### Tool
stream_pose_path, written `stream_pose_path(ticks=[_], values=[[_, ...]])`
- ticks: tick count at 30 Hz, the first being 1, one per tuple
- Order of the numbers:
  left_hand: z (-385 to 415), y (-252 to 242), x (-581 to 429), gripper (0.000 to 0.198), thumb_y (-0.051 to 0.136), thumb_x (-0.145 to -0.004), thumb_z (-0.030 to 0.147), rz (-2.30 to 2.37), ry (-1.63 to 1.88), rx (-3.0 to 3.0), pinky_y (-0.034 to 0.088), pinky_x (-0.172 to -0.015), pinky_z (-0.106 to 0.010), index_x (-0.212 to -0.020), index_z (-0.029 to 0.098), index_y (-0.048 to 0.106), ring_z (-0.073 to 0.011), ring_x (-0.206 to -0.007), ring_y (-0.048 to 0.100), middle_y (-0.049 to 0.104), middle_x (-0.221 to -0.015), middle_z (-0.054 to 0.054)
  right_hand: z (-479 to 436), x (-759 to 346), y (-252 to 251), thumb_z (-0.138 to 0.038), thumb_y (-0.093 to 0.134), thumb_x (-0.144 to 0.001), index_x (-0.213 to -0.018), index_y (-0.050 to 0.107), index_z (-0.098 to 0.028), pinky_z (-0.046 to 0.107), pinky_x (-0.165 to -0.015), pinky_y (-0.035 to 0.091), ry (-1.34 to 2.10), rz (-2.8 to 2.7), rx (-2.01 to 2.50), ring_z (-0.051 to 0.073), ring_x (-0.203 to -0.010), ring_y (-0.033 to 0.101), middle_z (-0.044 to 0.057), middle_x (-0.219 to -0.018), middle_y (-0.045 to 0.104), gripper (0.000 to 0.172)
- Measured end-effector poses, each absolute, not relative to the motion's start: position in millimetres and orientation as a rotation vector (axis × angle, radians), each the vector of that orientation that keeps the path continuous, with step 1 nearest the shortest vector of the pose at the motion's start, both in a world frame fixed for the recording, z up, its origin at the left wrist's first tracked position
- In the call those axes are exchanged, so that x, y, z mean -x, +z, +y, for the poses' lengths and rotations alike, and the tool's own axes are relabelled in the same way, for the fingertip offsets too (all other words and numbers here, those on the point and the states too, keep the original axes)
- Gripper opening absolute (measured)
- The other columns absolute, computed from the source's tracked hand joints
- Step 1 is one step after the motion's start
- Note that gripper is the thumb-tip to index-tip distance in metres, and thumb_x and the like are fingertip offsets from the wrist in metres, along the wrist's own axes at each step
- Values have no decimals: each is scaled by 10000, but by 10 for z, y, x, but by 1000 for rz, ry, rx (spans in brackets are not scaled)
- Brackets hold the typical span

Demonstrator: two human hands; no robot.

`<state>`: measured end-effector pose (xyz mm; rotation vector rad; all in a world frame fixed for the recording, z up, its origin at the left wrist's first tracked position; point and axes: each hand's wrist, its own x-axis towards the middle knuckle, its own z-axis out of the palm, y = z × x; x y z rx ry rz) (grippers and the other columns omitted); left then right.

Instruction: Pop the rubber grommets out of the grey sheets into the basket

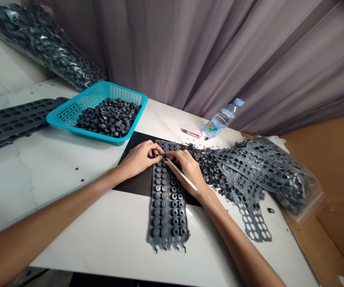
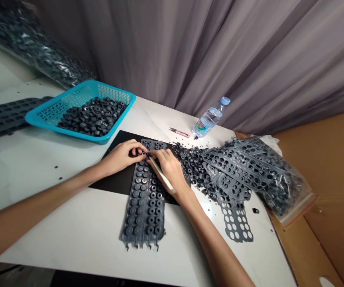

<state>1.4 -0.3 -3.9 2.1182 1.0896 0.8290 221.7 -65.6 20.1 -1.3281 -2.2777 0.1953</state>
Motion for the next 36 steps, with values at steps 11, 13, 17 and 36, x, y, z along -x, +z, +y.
stream_pose_path(ticks=[11, 13, 17, 36], values=[[-5, -54, -59, 152, 750, -887, 344, 1121, 848, -2122, 488, -759, -337, -990, 237, 779, -190, -799, 638, 672, -900, -16, -640, -2055, 39, -352, 404, -1123, -1241, 612, -220, 465, -910, 527, -87, -2179, 1454, 305, -1016, 587, 128, -1104, 671, 273], [-12, -37, -58, 147, 750, -890, 338, 1120, 843, -2128, 485, -759, -339, -998, 240, 774, -189, -795, 632, 667, -897, -13, -656, -2055, 42, -366, 405, -1123, -1247, 610, -224, 467, -915, 526, -46, -2142, 1447, 305, -1025, 589, 129, -1106, 670, 278], [-33, 8, -37, 153, 725, -913, 345, 1100, 837, -2147, 489, -767, -339, -1027, 252, 765, -184, -787, 620, 642, -908, -8, -680, -2165, 130, -413, 497, -1098, -1252, 635, -231, 447, -933, 534, 163, -2122, 1353, 278, -1014, 609, 105, -1091, 687, 276], [-103, 93, -75, 141, 743, -932, 361, 1256, 757, -2246, 426, -689, -284, -1054, 305, 785, -152, -799, 646, 689, -965, 20, -641, -2344, 231, -436, 615, -1044, -1122, 700, -265, 396, -927, 524, 287, -2232, 1250, 259, -1011, 599, 55, -1062, 740, 206]])
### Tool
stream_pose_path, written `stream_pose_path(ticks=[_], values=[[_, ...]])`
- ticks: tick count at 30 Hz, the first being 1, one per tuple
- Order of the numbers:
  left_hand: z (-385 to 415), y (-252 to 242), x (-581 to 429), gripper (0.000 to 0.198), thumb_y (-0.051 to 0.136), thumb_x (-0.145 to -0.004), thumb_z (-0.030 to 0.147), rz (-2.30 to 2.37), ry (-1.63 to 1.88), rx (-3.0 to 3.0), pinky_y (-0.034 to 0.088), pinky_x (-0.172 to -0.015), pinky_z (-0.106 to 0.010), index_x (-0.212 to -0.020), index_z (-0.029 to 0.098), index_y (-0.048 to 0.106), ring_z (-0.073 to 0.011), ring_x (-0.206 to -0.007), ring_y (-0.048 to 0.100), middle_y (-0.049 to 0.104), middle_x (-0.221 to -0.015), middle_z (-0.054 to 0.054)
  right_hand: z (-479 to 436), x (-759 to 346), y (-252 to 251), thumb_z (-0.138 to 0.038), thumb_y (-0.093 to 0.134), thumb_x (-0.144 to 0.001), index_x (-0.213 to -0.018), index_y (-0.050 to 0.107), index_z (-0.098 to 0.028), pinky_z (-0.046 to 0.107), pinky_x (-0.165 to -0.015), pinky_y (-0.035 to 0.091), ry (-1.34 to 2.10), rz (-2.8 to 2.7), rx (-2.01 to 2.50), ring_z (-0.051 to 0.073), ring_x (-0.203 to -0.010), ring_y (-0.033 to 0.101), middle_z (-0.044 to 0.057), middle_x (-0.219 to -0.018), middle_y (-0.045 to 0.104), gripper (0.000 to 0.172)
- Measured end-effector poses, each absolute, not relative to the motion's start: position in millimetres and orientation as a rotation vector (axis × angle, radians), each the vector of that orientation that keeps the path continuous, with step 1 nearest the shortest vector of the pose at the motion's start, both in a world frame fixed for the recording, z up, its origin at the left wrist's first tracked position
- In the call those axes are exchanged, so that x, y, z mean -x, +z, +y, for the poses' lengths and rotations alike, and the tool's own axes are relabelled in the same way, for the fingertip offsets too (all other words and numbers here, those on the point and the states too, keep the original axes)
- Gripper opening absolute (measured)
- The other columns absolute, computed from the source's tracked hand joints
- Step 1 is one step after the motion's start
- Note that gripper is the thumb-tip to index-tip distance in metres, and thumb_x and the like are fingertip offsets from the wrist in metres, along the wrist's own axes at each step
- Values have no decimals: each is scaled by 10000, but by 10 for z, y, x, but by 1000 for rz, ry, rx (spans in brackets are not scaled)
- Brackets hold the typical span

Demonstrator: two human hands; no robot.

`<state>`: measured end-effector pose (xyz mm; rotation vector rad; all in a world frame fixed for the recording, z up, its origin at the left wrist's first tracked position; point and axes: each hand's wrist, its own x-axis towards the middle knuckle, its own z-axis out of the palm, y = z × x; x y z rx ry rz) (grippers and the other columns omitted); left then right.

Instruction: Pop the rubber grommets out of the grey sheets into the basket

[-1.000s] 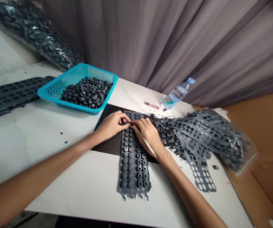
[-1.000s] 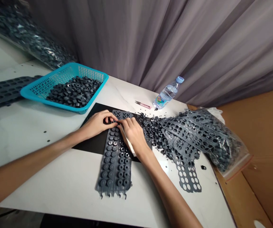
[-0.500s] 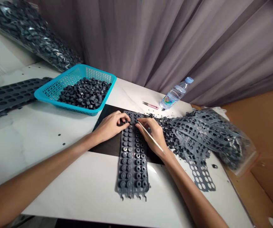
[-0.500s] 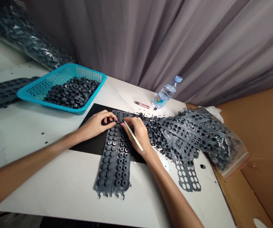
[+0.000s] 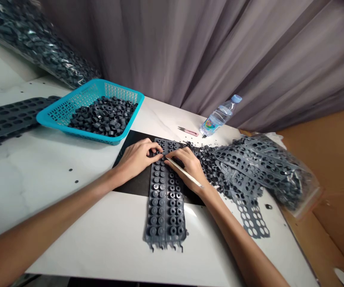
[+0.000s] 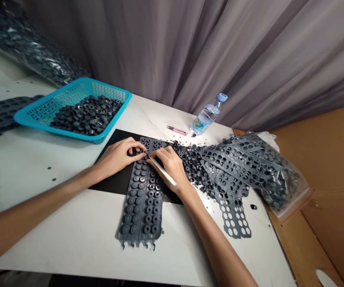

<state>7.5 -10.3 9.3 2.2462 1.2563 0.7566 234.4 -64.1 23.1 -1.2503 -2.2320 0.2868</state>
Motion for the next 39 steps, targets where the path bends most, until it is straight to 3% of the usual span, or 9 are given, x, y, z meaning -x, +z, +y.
stream_pose_path(ticks=[6, 13, 21, 27, 31, 36, 39], values=[[-96, 103, -95, 113, 763, -905, 354, 1284, 766, -2206, 415, -669, -277, -1003, 303, 786, -153, -803, 644, 688, -927, 28, -642, -2319, 255, -430, 594, -1056, -1138, 694, -260, 409, -926, 523, 217, -2275, 1253, 264, -1014, 588, 57, -1070, 735, 214], [-52, 108, -138, 121, 768, -863, 335, 1316, 720, -2166, 397, -654, -284, -976, 293, 770, -160, -780, 629, 695, -906, 30, -618, -2295, 227, -412, 515, -1090, -1335, 645, -198, 441, -962, 533, -41, -2419, 1277, 291, -1060, 581, 122, -1140, 713, 351], [-21, 97, -150, 169, 767, -866, 367, 1290, 682, -2175, 397, -673, -298, -1017, 292, 749, -184, -802, 618, 698, -911, 24, -565, -2187, 90, -303, 416, -1121, -1297, 628, -135, 432, -958, 518, -354, -2307, 1429, 305, -1048, 559, 155, -1132, 692, 323], [-30, 77, -102, 150, 730, -906, 394, 1220, 683, -2201, 421, -726, -306, -1023, 301, 744, -182, -817, 591, 682, -923, 26, -562, -2585, 142, -327, 343, -1122, -1249, 622, -125, 482, -959, 493, -491, -1983, 1761, 338, -1052, 530, 192, -1113, 650, 367], [-1, 54, -47, 176, 686, -940, 424, 1130, 715, -2196, 438, -754, -317, -1050, 301, 749, -175, -775, 565, 681, -939, 16, -628, -2930, 133, -363, 334, -1112, -1157, 639, -146, 524, -940, 490, -401, -1945, 1855, 351, -1020, 540, 189, -1052, 642, 377], [32, 63, 32, 165, 616, -979, 389, 1032, 742, -2146, 467, -746, -317, -1045, 271, 711, -171, -785, 596, 688, -1013, -9, -687, -2793, 178, -440, 441, -1099, -1334, 565, -214, 461, -939, 520, -22, -1926, 1588, 286, -992, 605, 111, -1085, 668, 349], [20, 89, 77, 132, 629, -964, 365, 960, 735, -2170, 473, -740, -313, -996, 247, 679, -173, -814, 613, 677, -1004, -13, -741, -2547, 235, -451, 572, -1060, -1203, 622, -241, 387, -888, 538, 193, -1936, 1433, 233, -928, 624, 69, -1064, 677, 259]])
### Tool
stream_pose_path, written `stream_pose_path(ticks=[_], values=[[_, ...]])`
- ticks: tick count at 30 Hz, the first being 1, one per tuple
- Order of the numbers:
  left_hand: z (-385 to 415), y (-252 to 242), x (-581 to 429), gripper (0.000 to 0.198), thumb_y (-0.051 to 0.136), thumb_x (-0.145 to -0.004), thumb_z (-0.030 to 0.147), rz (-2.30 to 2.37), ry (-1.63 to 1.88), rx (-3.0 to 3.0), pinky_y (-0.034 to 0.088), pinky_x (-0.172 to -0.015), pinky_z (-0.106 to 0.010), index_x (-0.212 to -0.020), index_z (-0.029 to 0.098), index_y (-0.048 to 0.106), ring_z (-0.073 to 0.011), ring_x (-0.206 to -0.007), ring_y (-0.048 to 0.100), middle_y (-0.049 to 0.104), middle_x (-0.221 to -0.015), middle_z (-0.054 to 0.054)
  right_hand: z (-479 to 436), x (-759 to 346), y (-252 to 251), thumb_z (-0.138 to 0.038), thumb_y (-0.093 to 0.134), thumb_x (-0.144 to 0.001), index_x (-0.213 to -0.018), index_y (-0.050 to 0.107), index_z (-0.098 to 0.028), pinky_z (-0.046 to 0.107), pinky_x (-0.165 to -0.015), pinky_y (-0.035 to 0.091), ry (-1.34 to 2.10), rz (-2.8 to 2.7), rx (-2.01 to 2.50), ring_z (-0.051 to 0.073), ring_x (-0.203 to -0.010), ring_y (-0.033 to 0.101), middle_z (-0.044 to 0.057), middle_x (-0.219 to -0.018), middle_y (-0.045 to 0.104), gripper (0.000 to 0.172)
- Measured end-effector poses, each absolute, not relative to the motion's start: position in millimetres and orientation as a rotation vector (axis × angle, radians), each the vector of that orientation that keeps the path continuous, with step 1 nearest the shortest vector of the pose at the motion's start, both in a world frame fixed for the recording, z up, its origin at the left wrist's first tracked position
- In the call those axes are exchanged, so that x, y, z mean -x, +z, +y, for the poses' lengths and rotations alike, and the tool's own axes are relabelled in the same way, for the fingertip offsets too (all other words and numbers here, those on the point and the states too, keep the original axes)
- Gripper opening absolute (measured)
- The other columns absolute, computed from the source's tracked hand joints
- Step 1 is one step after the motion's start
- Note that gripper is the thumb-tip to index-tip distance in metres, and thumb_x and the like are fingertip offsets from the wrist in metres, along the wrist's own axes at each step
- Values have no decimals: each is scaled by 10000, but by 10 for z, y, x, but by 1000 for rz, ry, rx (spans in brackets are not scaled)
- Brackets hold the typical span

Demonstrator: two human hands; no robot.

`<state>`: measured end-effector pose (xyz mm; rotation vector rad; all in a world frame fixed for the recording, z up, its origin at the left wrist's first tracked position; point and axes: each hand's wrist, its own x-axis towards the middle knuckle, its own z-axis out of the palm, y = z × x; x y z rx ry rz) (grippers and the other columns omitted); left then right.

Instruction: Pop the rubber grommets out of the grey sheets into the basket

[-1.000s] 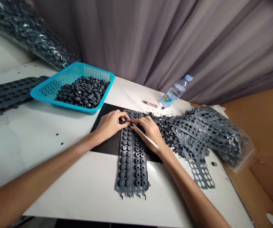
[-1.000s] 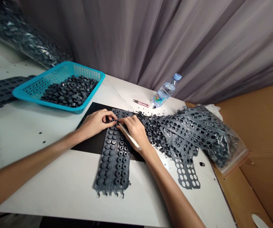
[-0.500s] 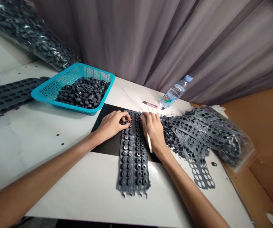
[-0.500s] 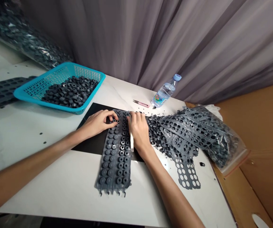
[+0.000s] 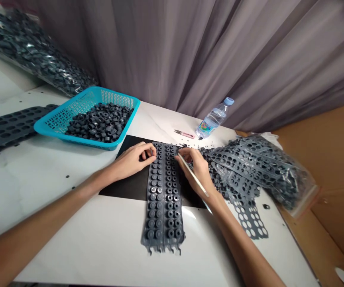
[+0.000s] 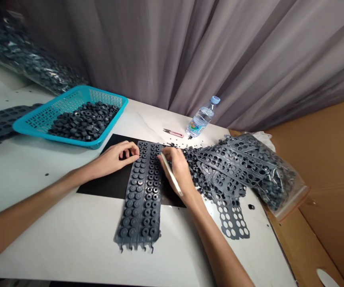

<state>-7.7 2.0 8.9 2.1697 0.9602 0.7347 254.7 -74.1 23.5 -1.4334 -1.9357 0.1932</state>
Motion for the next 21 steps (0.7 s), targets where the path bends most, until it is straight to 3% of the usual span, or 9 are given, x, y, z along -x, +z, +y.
stream_pose_path(ticks=[3, 21], values=[[7, 117, 108, 110, 646, -941, 325, 869, 698, -2191, 483, -774, -316, -988, 228, 665, -177, -843, 619, 693, -985, -14, -790, -2355, 252, -429, 600, -1055, -1117, 652, -248, 372, -889, 541, 312, -2044, 1304, 226, -948, 622, 58, -1047, 697, 199], [49, 71, 99, 127, 689, -935, 329, 862, 702, -2148, 506, -777, -297, -949, 204, 708, -172, -828, 632, 680, -923, -19, -746, -2176, 275, -406, 580, -1068, -1140, 691, -249, 413, -954, 539, 195, -2306, 1246, 254, -1032, 610, 63, -1093, 730, 205]])
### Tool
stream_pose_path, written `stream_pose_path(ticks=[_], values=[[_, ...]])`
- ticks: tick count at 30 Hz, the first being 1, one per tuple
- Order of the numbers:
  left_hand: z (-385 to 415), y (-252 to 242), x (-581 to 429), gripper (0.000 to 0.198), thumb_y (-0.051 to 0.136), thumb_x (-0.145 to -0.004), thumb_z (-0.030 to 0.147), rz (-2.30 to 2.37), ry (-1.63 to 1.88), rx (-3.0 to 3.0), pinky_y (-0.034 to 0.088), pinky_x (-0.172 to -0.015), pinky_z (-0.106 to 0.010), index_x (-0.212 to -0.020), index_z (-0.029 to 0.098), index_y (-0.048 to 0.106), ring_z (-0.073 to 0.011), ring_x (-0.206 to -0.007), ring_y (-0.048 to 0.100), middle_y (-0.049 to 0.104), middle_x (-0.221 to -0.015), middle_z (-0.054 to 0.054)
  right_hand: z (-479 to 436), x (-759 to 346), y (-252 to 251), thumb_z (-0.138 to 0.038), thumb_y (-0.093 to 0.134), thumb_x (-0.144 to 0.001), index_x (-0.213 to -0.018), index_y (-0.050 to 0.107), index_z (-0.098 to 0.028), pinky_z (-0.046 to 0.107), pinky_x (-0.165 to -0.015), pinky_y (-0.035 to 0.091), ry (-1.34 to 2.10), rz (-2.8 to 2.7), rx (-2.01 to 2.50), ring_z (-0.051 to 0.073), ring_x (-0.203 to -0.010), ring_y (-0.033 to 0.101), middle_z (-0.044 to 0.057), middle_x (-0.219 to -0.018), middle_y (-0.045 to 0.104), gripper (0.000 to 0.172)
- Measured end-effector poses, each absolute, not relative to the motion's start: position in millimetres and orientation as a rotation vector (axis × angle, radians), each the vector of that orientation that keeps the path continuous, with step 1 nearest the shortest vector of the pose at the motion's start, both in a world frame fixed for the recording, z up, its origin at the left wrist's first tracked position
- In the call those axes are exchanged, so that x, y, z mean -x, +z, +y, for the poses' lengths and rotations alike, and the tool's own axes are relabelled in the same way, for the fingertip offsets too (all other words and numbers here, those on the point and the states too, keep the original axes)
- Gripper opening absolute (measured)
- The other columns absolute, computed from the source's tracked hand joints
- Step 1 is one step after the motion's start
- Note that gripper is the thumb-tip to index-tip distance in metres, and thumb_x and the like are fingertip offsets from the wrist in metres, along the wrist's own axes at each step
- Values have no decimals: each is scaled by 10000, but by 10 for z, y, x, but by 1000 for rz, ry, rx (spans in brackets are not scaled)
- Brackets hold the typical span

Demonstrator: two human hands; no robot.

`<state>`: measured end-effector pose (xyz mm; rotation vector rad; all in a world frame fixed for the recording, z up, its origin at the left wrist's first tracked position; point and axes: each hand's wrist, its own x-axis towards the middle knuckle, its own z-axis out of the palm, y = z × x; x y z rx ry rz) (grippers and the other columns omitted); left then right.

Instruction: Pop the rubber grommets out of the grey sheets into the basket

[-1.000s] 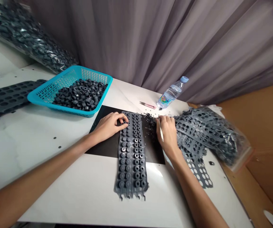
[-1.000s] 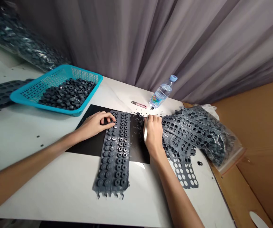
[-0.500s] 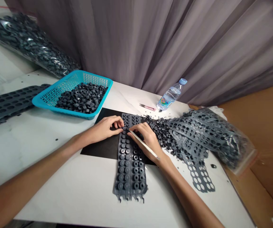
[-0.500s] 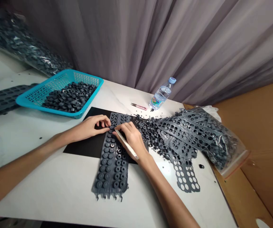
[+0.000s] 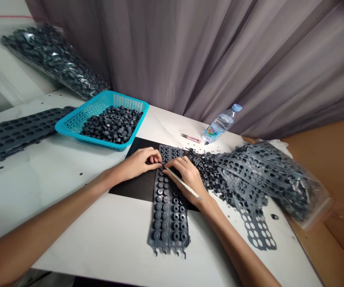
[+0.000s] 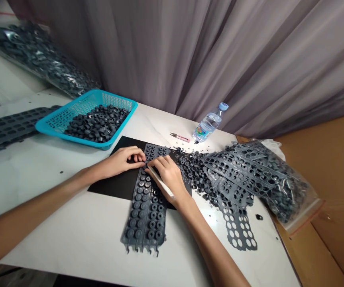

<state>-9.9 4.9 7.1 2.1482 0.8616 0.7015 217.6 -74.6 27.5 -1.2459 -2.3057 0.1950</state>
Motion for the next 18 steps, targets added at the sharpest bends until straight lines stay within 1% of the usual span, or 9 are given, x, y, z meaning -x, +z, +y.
stream_pose_path(ticks=[5, 8, 11, 15, 18], values=[[87, 28, 80, 102, 707, -903, 298, 872, 701, -2121, 501, -756, -294, -916, 198, 693, -166, -800, 620, 668, -879, -12, -753, -2101, 225, -360, 536, -1086, -1316, 641, -199, 443, -947, 550, -58, -2388, 1321, 288, -1060, 587, 121, -1155, 700, 300], [115, -2, 61, 114, 726, -878, 300, 887, 697, -2096, 498, -733, -290, -894, 195, 686, -166, -780, 619, 673, -851, -11, -740, -2036, 156, -329, 516, -1091, -1281, 660, -198, 462, -931, 549, -223, -2429, 1337, 306, -1047, 581, 136, -1151, 692, 272], [127, -18, 45, 117, 740, -860, 291, 896, 693, -2076, 495, -721, -286, -891, 190, 691, -163, -766, 616, 678, -832, -10, -712, -1991, 102, -325, 490, -1098, -1257, 655, -186, 466, -910, 544, -299, -2363, 1368, 312, -1018, 585, 144, -1121, 685, 268], [114, -14, 44, 130, 760, -851, 303, 906, 688, -2063, 498, -728, -288, -905, 193, 716, -165, -782, 626, 689, -847, -15, -658, -2146, 110, -333, 398, -1117, -1287, 626, -176, 465, -883, 536, -326, -2067, 1536, 320, -1031, 591, 167, -1126, 652, 324], [90, 3, 59, 143, 743, -873, 330, 901, 693, -2068, 501, -741, -290, -919, 198, 718, -166, -797, 626, 685, -870, -19, -633, -2442, 140, -381, 374, -1112, -1214, 656, -171, 481, -841, 525, -352, -1951, 1697, 338, -995, 595, 167, -1066, 640, 366]])
